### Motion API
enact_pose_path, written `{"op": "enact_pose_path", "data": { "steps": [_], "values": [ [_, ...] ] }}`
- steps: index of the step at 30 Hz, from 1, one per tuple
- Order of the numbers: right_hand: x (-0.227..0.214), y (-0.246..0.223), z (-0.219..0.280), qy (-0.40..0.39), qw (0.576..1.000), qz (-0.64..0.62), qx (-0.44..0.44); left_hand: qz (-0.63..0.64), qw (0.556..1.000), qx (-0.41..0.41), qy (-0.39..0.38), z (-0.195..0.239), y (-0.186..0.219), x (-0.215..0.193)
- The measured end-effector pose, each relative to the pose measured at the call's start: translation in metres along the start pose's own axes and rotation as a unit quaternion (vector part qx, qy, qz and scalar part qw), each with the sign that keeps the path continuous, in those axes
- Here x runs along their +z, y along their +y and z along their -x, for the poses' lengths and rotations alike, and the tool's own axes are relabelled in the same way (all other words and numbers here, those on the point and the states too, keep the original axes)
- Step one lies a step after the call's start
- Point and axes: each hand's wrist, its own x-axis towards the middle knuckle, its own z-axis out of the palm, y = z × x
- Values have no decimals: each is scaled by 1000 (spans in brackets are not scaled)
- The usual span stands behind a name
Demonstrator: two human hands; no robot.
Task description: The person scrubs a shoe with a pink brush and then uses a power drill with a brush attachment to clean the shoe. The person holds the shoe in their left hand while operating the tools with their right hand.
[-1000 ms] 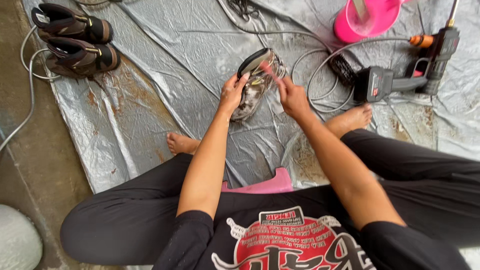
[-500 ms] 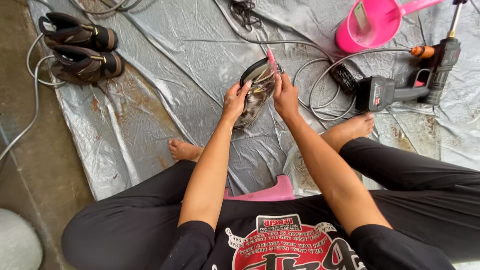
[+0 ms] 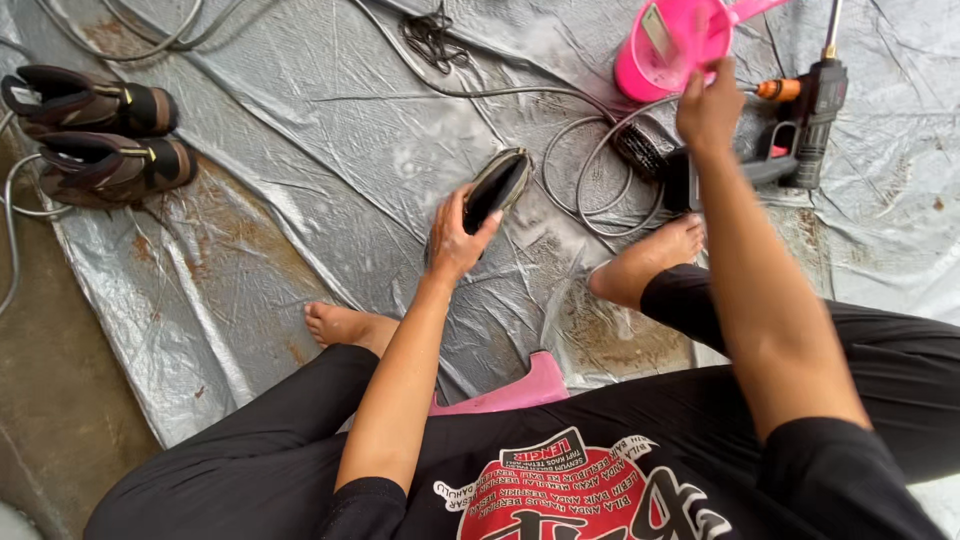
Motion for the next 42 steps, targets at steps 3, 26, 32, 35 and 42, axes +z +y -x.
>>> {"op": "enact_pose_path", "data": {
  "steps": [3, 26, 32, 35, 42],
  "values": [
    [-16, -2, -58, -270, 944, 190, -7, -95, 990, 73, 76, -14, 8, 11],
    [26, -70, 42, -200, 979, -30, -36, 117, 952, -262, 105, -43, 43, -45],
    [49, -138, 134, -289, 956, -45, -11, 52, 947, -315, -17, -18, 29, -52],
    [56, -139, 167, -263, 961, -78, 32, -127, 977, -165, 34, -11, 77, -100],
    [70, -126, 248, -190, 965, -86, 157, -239, 963, 11, -127, -47, 48, -97]
  ]
}}
